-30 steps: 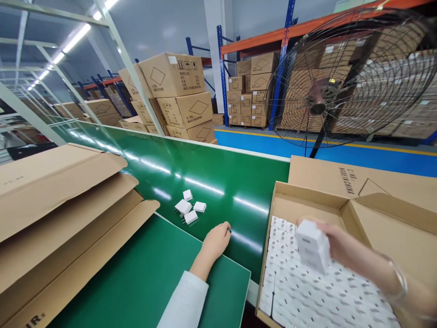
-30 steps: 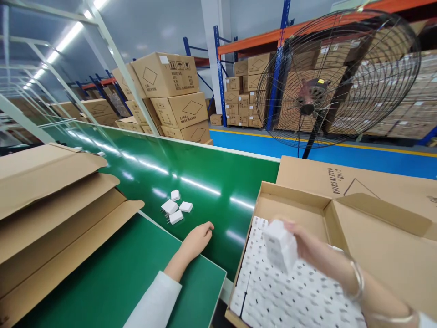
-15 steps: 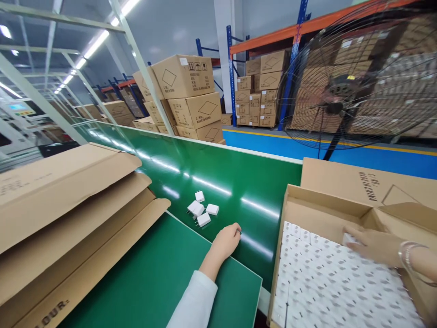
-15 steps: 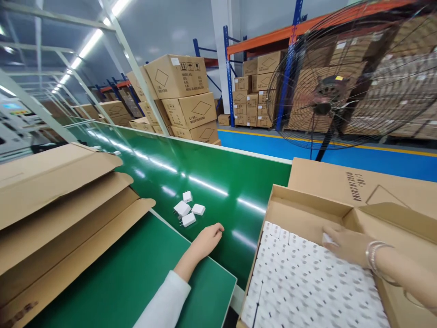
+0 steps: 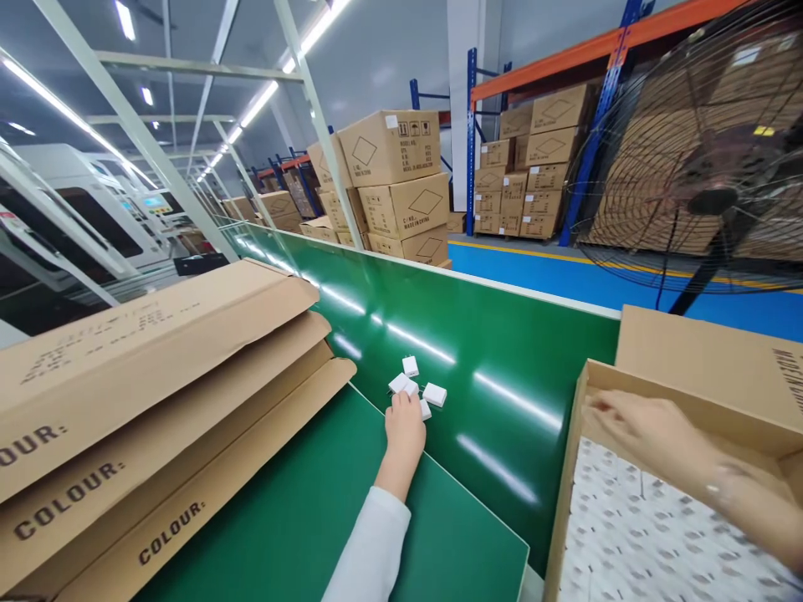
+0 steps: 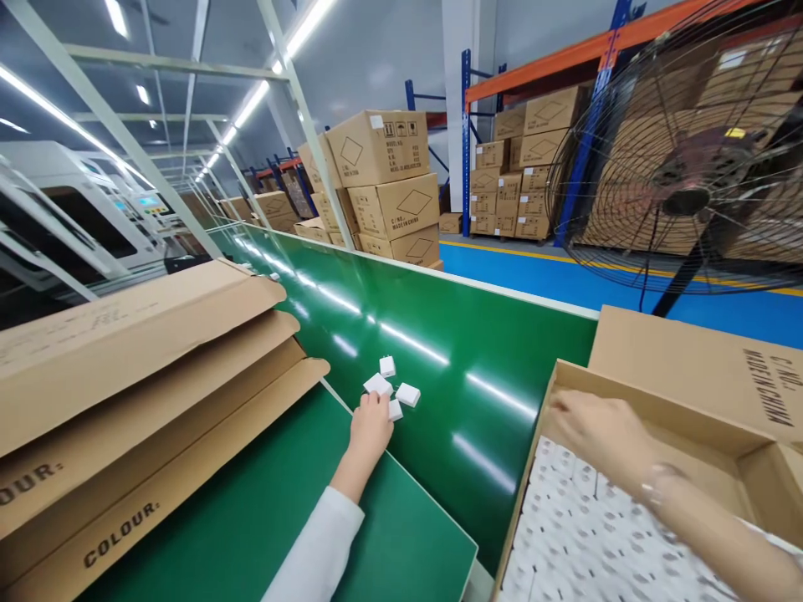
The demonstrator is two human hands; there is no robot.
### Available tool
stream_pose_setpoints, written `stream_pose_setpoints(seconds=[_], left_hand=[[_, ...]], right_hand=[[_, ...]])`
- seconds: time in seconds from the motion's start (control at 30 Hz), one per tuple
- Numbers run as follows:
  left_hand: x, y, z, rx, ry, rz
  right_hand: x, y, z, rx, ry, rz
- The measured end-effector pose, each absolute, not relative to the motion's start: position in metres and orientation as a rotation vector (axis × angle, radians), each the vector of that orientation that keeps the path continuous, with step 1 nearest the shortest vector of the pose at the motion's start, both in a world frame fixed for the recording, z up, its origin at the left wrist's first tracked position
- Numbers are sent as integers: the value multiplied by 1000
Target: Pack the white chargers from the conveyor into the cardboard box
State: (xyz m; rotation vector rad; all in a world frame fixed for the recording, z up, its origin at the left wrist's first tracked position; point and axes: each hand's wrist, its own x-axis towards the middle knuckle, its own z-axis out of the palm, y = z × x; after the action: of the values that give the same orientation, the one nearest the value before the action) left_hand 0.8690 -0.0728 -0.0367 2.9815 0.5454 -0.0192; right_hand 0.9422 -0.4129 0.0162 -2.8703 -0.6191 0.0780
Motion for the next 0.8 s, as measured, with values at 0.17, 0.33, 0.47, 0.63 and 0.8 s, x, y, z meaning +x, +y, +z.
stream_pose_setpoints(seconds=[0.17,0.33,0.47,0.63,0.8], left_hand=[[879,-68,-42,2990,572,26],[886,-56,-45,2937,479,-30],[884,-50,-43,2875,419,-68],[880,-46,-34,2825,359,-132],[880,-60,-27,2833,481,-98]], right_hand=[[951,-268,-12,-2784,-1077,215],[959,-180,-40,-2824,-1282,221],[969,-166,-51,-2819,-1374,331],[996,-170,-38,-2836,-1234,436],[1023,-136,-24,-2938,-934,486]])
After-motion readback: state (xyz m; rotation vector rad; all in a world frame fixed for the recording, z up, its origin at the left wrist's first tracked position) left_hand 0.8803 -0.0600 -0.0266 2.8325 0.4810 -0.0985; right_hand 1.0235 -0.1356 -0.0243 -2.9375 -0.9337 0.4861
